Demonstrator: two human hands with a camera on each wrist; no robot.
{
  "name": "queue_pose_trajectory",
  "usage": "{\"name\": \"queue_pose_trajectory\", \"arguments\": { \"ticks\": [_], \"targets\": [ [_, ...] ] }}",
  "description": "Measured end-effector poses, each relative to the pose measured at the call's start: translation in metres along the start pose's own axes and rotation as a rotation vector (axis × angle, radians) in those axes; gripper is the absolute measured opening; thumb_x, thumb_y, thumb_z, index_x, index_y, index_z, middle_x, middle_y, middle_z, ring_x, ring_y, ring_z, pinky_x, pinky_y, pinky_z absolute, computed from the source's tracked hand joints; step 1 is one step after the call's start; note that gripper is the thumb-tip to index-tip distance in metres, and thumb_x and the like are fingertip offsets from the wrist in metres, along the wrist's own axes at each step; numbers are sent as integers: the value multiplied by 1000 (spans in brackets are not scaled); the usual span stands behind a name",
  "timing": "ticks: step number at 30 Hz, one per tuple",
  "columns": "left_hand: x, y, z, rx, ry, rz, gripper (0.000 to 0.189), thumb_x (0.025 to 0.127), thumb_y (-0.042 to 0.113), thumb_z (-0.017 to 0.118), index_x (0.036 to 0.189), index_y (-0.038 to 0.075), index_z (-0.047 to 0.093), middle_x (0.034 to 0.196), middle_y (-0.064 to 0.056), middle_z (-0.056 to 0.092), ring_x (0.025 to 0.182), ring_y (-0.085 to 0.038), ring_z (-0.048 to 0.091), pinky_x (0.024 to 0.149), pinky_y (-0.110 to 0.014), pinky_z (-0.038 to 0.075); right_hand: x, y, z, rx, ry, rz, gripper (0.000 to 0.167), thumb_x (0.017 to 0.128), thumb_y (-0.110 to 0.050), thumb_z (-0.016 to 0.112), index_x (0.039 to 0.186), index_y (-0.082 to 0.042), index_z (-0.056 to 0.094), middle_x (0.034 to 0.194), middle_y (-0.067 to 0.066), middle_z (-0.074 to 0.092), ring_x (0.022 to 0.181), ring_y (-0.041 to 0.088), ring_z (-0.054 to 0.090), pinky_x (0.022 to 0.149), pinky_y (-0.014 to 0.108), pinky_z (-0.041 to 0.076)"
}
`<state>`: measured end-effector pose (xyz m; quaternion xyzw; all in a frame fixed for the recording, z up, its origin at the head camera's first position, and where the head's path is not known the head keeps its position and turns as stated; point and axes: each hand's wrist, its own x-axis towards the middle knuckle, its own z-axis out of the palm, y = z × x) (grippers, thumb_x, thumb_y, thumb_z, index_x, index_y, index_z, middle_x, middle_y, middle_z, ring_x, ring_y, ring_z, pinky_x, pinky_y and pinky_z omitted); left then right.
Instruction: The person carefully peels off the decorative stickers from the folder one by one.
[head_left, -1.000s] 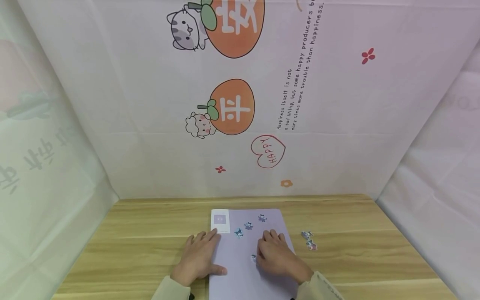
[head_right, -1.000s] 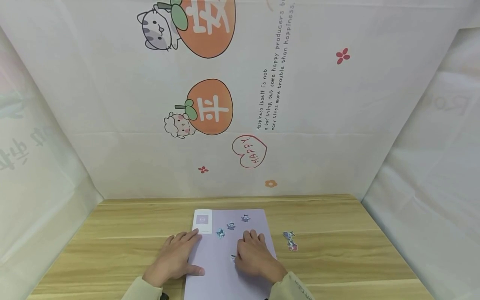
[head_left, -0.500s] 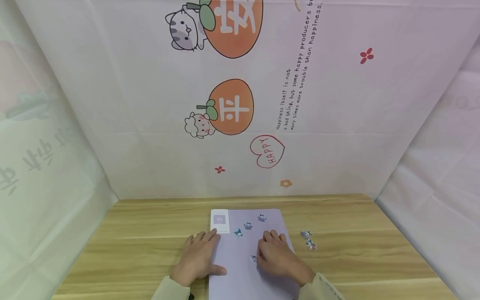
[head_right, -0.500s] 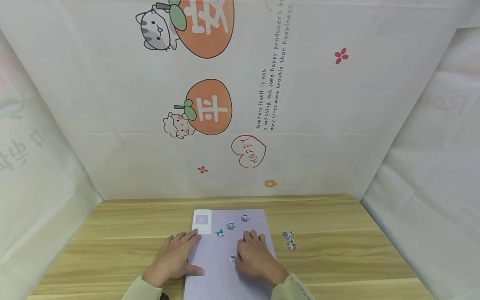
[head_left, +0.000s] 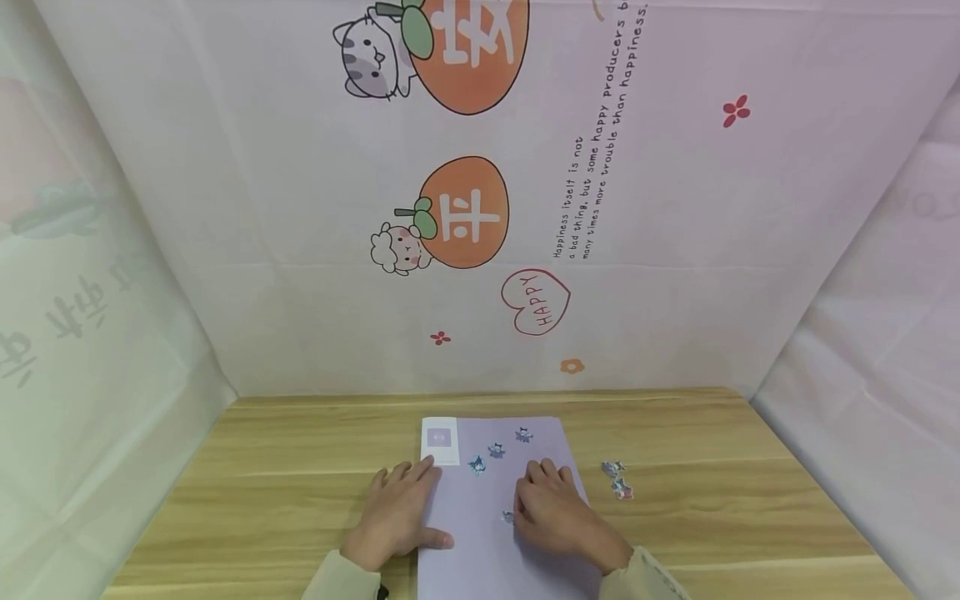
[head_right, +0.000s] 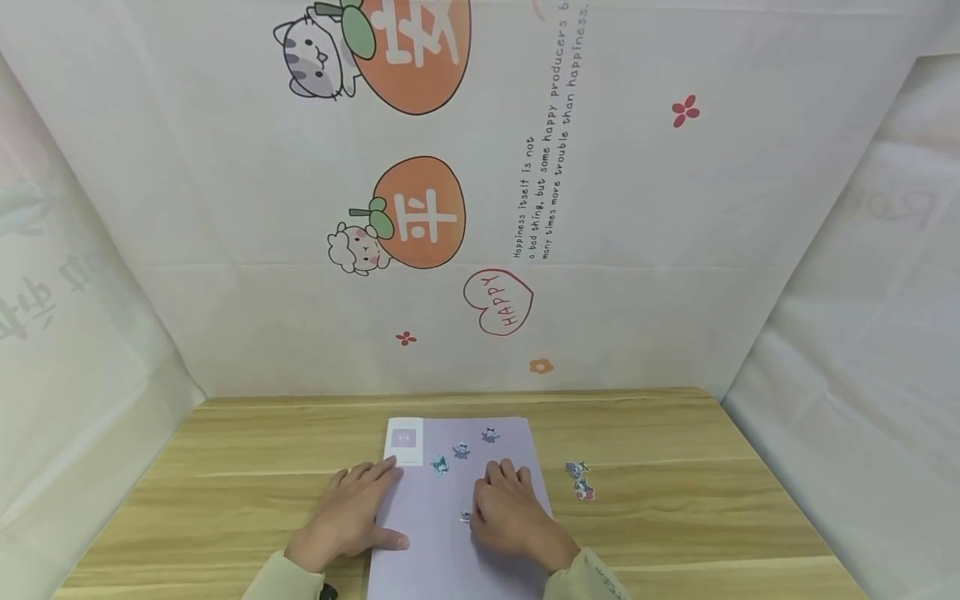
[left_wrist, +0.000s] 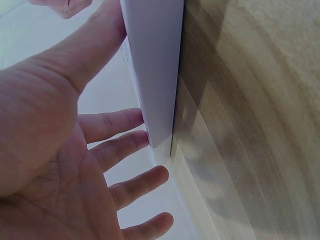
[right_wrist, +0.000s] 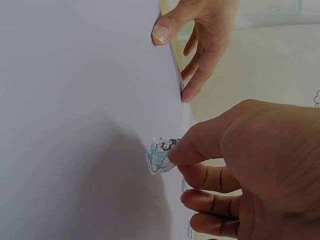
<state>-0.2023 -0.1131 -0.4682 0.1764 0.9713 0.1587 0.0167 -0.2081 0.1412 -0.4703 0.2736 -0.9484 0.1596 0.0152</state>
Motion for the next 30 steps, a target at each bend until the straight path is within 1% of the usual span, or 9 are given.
{"name": "queue_pose_trajectory", "arguments": {
  "ticks": [8,21,30],
  "targets": [
    [1,-1,0,5,6,4,94,63,51,91,137,3,58,151,-21,47,133,-50,45,108,-75,28,-2,-1,-1,0,2,-10,23,87,-15,72,72,-21,56,81,-9,40,82,14,35,73,34,28],
    [0,1,-2,-7,0,-4,95,63,51,91,138,3,58,152,-20,47,134,-49,44,109,-74,27,-3,-2,-1,-10,-2,-19,22,86,-15,71,73,-22,55,83,-9,41,83,14,36,75,36,29],
    [0,1,-2,-7,-1,-3,96,63,51,91,138,3,57,152,-21,46,134,-49,44,110,-74,27,-4,-5,-4,2,-8,-20,22,87,-15,72,74,-22,55,83,-9,40,84,14,35,76,37,30]
  ]
}}
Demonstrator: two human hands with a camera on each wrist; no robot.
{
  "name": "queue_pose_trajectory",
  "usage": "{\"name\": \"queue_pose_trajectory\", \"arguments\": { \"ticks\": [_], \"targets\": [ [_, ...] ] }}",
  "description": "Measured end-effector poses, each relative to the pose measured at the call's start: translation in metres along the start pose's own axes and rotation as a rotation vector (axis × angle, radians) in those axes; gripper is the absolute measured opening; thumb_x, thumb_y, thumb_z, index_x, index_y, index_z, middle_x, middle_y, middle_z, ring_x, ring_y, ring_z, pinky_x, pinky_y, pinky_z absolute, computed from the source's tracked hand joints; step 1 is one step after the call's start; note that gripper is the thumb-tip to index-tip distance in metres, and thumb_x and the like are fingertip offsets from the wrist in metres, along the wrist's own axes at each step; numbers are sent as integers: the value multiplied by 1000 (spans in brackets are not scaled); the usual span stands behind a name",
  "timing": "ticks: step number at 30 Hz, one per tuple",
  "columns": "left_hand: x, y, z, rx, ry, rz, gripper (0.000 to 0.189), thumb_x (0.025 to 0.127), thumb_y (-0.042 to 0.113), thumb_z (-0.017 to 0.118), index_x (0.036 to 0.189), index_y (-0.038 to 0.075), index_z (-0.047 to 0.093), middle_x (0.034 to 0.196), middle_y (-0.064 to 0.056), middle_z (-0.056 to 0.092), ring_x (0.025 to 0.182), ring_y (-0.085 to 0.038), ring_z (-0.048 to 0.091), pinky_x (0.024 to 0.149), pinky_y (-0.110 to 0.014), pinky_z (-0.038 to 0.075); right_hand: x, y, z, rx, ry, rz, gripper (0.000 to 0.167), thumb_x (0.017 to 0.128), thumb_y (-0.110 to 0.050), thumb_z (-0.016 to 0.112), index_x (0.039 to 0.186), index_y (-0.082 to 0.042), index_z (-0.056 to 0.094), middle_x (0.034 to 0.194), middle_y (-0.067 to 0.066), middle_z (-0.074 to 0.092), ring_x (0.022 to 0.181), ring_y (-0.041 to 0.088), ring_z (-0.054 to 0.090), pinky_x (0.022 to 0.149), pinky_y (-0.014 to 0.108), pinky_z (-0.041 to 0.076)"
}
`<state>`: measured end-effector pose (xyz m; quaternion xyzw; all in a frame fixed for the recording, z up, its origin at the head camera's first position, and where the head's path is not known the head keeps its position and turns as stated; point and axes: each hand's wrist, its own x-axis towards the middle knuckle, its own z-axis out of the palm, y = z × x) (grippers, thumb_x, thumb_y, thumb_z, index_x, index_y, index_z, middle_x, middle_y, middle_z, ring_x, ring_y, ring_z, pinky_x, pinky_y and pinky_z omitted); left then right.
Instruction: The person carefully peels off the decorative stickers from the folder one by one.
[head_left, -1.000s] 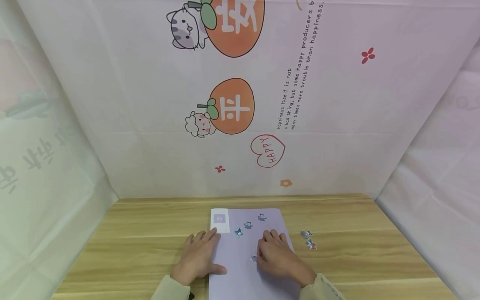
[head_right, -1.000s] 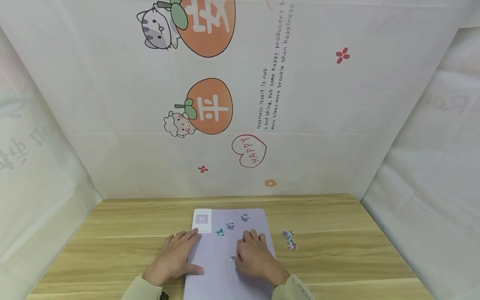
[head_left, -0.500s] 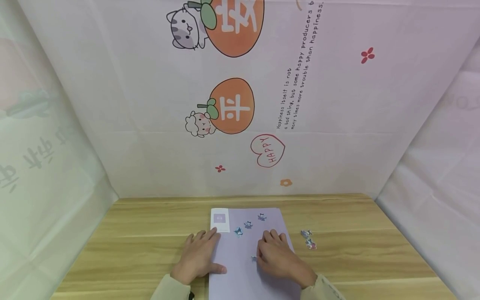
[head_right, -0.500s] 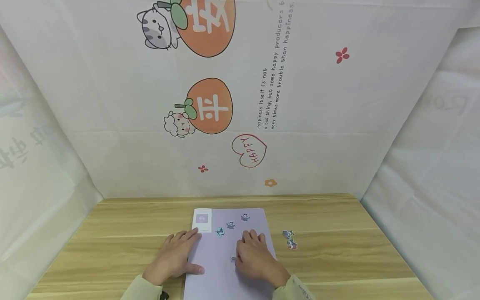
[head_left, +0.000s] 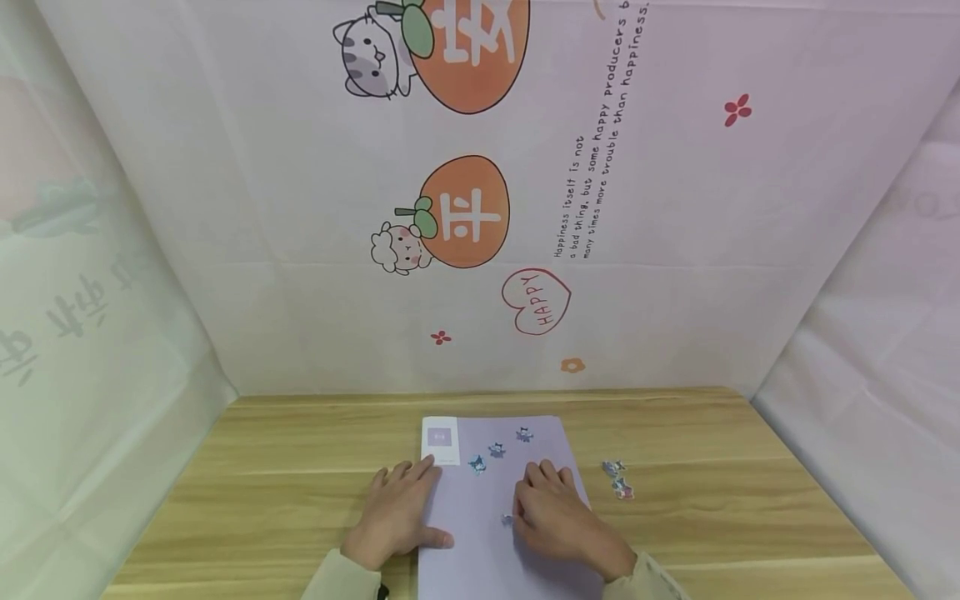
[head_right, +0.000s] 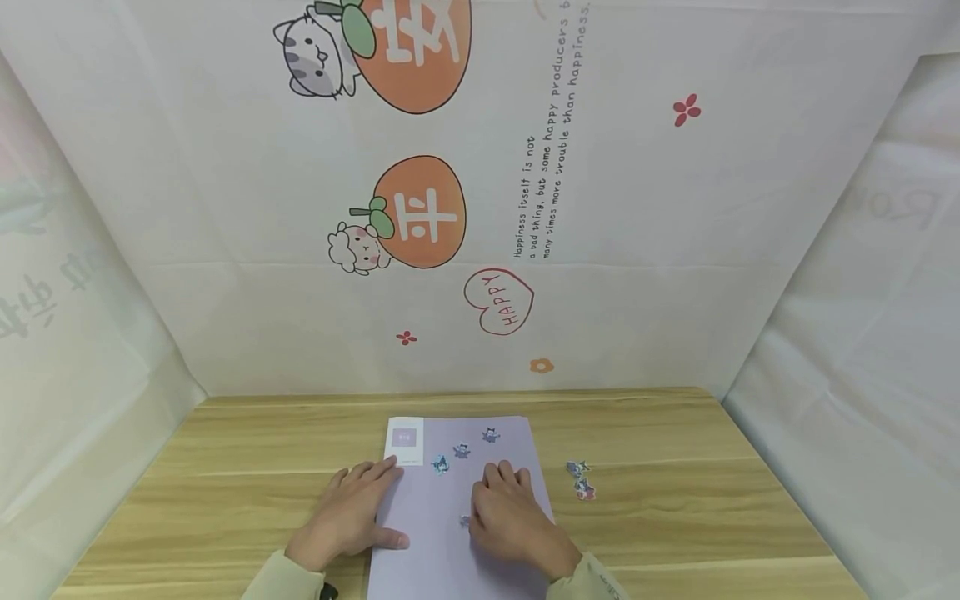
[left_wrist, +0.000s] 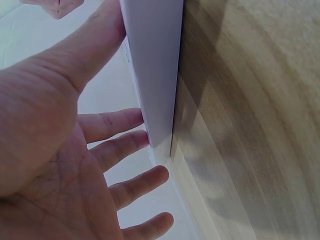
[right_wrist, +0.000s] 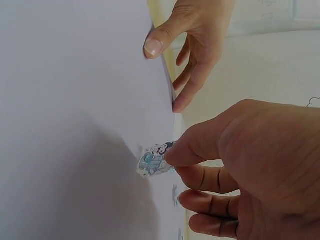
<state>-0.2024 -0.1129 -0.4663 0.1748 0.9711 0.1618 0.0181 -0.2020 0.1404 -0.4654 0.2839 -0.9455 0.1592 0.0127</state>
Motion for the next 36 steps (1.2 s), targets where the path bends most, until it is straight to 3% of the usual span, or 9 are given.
{"name": "queue_pose_trajectory", "arguments": {
  "ticks": [15,36],
  "targets": [
    [1,-2,3,10,-4,3,95,63,52,91,138,4,57,152,-20,47,134,-49,44,109,-74,28,0,0,-4,12,42,4,21,85,-14,72,74,-21,56,83,-9,41,85,14,36,75,36,30],
    [2,-4,6,14,0,5,96,63,53,90,138,4,57,152,-20,47,134,-48,45,109,-73,29,-9,33,-11,1,118,120,21,82,-14,74,75,-24,57,81,-9,45,84,16,40,78,40,34]
  ]
}}
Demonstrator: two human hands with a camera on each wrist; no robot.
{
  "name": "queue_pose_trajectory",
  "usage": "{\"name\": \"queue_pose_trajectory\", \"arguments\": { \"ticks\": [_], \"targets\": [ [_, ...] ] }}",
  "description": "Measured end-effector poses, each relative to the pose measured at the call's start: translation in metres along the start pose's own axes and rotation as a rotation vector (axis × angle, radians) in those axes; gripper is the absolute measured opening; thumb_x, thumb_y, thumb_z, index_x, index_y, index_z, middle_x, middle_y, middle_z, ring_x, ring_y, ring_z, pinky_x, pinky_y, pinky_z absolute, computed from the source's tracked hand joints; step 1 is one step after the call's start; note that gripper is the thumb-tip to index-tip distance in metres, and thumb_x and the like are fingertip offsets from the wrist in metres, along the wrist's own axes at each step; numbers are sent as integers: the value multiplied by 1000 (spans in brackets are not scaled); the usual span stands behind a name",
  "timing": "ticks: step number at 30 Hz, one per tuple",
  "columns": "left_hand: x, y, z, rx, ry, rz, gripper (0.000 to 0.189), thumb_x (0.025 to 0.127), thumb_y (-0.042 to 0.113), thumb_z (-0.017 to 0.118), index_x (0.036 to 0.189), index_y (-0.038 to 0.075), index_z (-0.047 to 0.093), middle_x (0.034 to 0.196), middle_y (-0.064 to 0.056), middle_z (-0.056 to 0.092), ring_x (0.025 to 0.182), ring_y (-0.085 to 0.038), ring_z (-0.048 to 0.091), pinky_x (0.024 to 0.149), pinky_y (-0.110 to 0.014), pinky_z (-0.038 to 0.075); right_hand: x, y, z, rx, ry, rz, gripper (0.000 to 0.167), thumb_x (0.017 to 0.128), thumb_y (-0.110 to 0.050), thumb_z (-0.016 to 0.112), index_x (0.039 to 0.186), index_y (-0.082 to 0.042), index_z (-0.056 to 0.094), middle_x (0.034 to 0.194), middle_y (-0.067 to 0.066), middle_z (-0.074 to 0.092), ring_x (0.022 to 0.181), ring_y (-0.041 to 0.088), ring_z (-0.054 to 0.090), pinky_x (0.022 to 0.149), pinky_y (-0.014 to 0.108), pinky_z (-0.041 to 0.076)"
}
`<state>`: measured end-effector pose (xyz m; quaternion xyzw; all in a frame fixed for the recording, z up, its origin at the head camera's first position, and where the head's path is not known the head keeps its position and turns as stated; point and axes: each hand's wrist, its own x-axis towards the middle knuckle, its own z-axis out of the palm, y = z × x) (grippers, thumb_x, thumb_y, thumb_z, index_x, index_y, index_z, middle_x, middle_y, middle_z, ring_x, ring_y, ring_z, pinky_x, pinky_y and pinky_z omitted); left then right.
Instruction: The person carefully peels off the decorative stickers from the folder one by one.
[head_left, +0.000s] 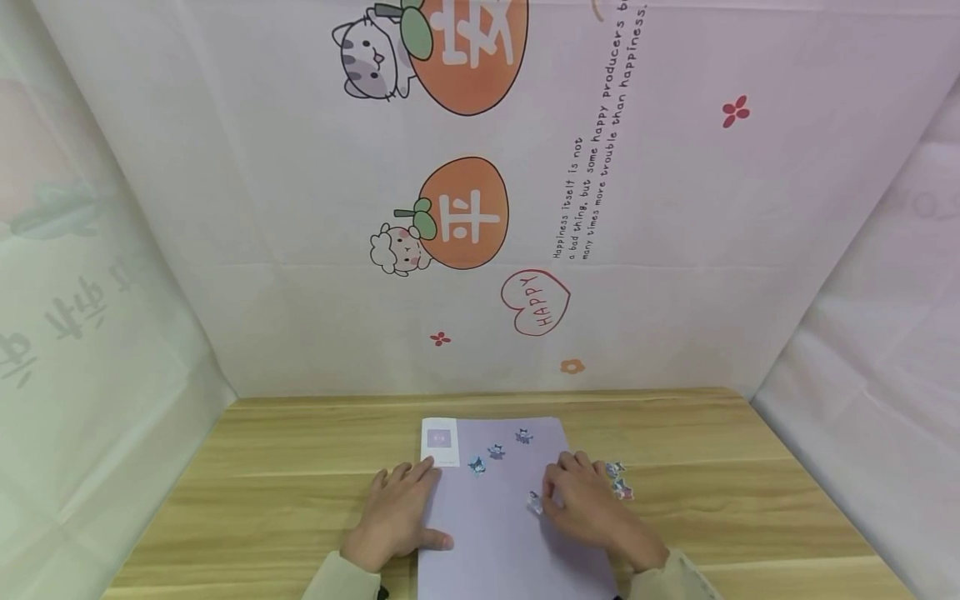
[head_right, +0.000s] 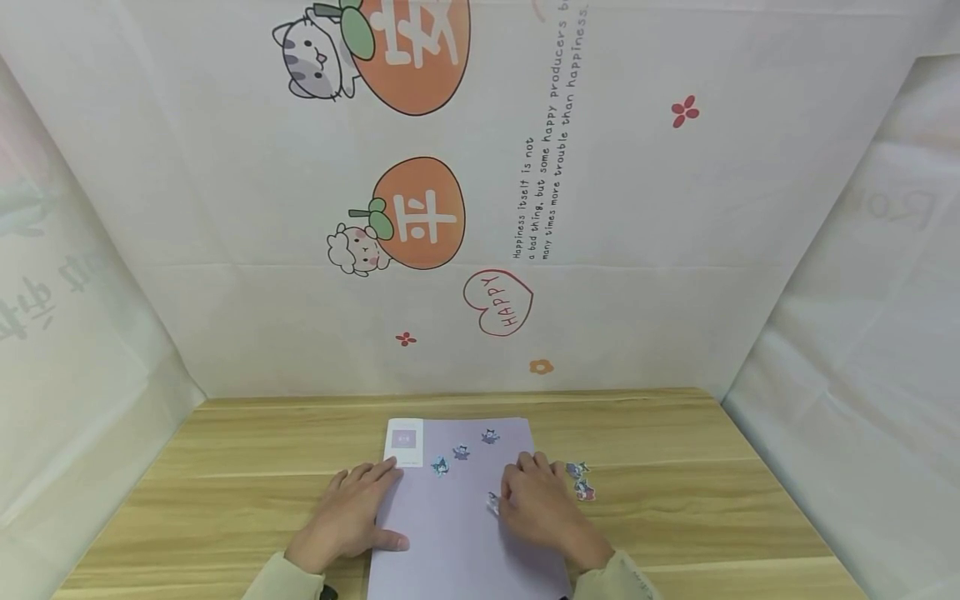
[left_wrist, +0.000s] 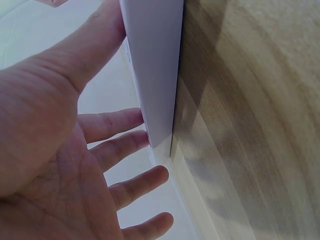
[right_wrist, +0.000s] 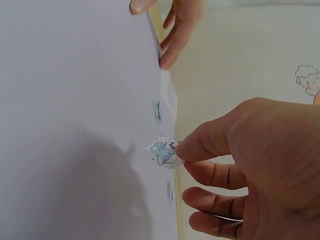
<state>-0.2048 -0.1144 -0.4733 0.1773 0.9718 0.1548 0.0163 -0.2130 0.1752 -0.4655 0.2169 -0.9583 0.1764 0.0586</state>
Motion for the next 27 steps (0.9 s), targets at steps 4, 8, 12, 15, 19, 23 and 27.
{"name": "queue_pose_trajectory", "arguments": {
  "ticks": [4,8,12,15,19,23,27],
  "targets": [
    [0,0,0,-2,-3,0,96,63,53,90,138,4,57,152,-20,47,134,-48,45,109,-73,29,-3,8,-3,0,0,34,22,84,-15,74,75,-25,57,82,-9,46,85,16,42,80,42,34],
    [0,-1,0,-3,-8,-4,96,63,53,90,139,4,57,152,-19,47,134,-48,44,109,-73,29,-5,17,-6,12,-7,65,21,84,-14,74,76,-24,58,82,-7,47,85,17,42,82,46,36],
    [0,-1,1,2,-10,-6,97,63,55,90,139,4,56,153,-19,46,134,-48,44,110,-73,28,-5,26,-9,11,-15,110,18,85,-15,73,77,-23,58,83,-6,48,86,19,44,84,50,38],
    [0,-2,2,7,-9,-5,97,63,55,89,139,5,57,153,-19,46,134,-48,44,109,-73,29,-5,34,-12,5,-15,132,15,86,-16,72,79,-21,59,84,-5,50,87,20,45,84,52,38],
    [0,-2,2,7,-7,-1,96,64,55,89,139,5,57,152,-19,47,134,-47,45,109,-73,29,-8,47,-15,3,-4,150,12,88,-15,70,80,-21,61,85,-5,51,88,21,47,81,51,37],
    [1,-2,2,6,-11,1,96,64,55,89,140,5,56,153,-19,47,134,-47,45,109,-73,30,-11,63,-17,1,45,139,10,86,-14,68,79,-20,63,83,-5,52,84,20,46,74,47,36],
    [1,-2,1,3,-15,-2,97,65,55,89,140,5,56,153,-19,46,135,-48,44,109,-73,29,-12,78,-19,-3,83,146,6,85,-15,68,80,-17,65,82,-4,53,82,21,47,71,45,35]
  ]
}}
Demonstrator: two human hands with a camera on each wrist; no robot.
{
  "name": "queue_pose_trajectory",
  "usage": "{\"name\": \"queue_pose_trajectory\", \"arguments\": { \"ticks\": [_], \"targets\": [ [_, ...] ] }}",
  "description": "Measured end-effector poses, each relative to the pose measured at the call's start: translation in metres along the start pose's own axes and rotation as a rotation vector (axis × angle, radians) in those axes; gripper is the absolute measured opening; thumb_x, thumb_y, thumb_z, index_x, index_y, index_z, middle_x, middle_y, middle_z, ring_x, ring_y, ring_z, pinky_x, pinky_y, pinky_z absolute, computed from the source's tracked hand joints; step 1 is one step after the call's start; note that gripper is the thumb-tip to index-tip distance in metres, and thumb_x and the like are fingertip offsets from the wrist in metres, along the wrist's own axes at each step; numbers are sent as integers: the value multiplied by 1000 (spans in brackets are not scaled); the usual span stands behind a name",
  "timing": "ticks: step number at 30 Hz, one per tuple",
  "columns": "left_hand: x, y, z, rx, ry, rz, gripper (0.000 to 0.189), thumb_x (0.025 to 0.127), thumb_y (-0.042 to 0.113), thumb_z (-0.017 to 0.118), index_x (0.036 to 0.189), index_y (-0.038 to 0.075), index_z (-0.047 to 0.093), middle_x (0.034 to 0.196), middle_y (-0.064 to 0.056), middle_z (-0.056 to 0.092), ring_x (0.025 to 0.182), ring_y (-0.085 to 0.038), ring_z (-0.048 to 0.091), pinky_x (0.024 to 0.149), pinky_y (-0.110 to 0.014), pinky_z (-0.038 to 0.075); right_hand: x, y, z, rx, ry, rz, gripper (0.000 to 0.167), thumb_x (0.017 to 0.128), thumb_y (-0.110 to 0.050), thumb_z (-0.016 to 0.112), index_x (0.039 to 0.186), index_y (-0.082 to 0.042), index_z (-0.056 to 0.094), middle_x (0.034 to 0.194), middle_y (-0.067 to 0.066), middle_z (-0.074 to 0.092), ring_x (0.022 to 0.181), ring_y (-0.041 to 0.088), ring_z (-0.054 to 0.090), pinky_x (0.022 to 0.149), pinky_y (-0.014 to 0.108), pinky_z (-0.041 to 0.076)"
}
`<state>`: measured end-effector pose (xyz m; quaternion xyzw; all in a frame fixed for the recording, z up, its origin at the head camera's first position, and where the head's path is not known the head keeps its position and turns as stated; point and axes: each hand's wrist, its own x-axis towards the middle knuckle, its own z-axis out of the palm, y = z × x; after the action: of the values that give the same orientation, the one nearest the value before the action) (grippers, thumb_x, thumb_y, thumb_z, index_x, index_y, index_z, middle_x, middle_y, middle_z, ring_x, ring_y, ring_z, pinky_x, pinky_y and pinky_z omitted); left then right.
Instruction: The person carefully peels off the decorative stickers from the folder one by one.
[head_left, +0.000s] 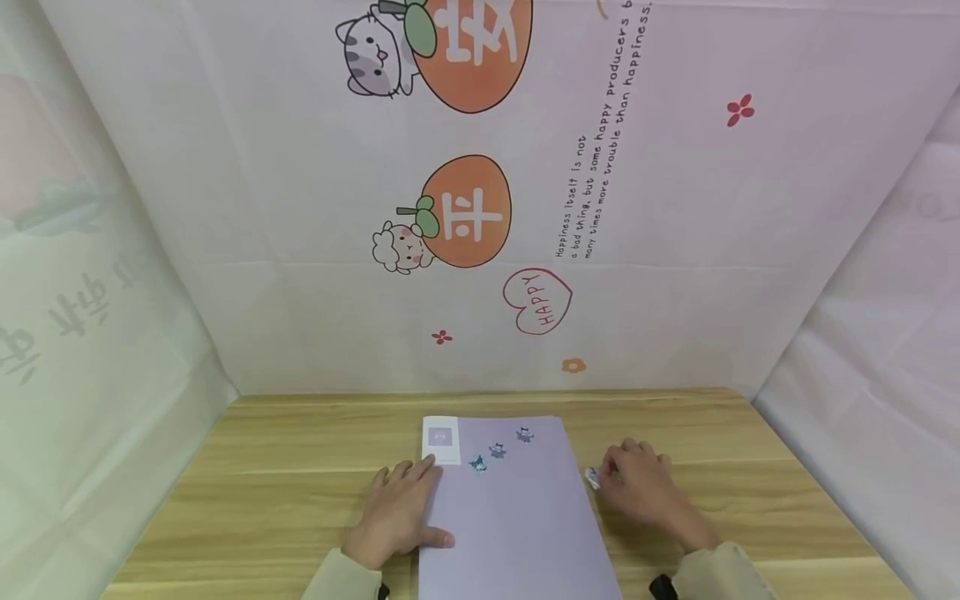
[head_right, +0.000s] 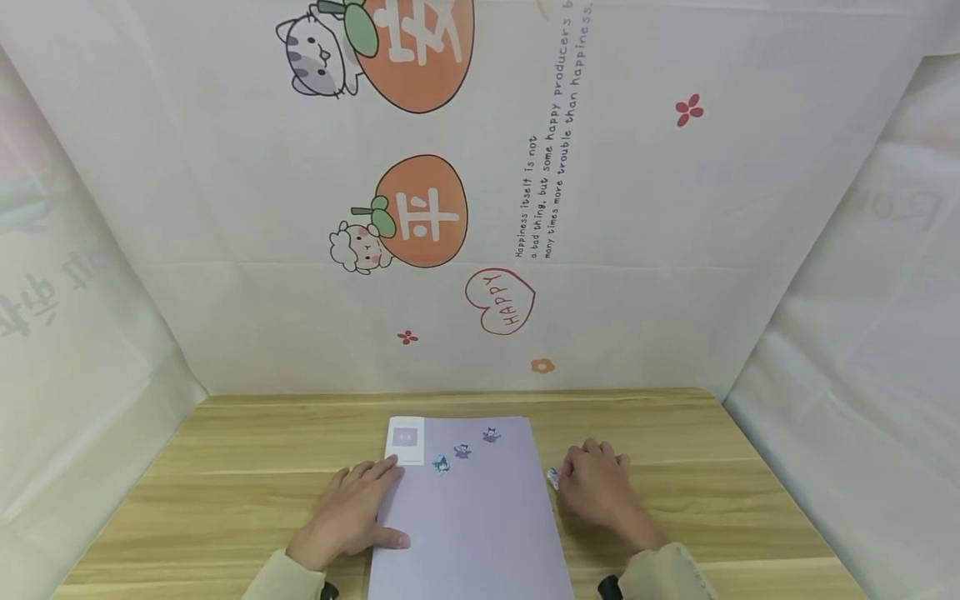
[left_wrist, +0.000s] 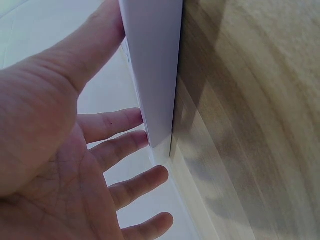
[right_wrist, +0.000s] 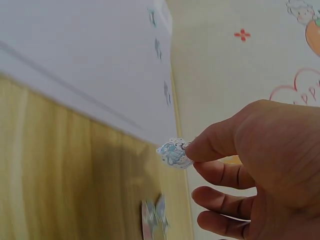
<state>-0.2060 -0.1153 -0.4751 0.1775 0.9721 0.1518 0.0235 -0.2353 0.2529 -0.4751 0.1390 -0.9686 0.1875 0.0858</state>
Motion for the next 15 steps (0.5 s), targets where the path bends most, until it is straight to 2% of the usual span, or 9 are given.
{"name": "queue_pose_trajectory", "arguments": {
  "ticks": [8,15],
  "targets": [
    [0,1,-1,0,-1,0,97,64,55,89,140,4,56,153,-19,46,135,-47,44,109,-73,29,2,22,-11,35,-51,71,8,88,-15,70,84,-14,63,88,2,56,85,25,51,74,47,34],
    [-1,2,-3,5,-5,-4,97,65,55,89,140,5,56,153,-19,46,135,-47,44,109,-72,29,-2,39,-14,20,-1,77,10,84,-15,72,81,-13,63,84,3,56,78,23,51,72,47,38]
  ]
}}
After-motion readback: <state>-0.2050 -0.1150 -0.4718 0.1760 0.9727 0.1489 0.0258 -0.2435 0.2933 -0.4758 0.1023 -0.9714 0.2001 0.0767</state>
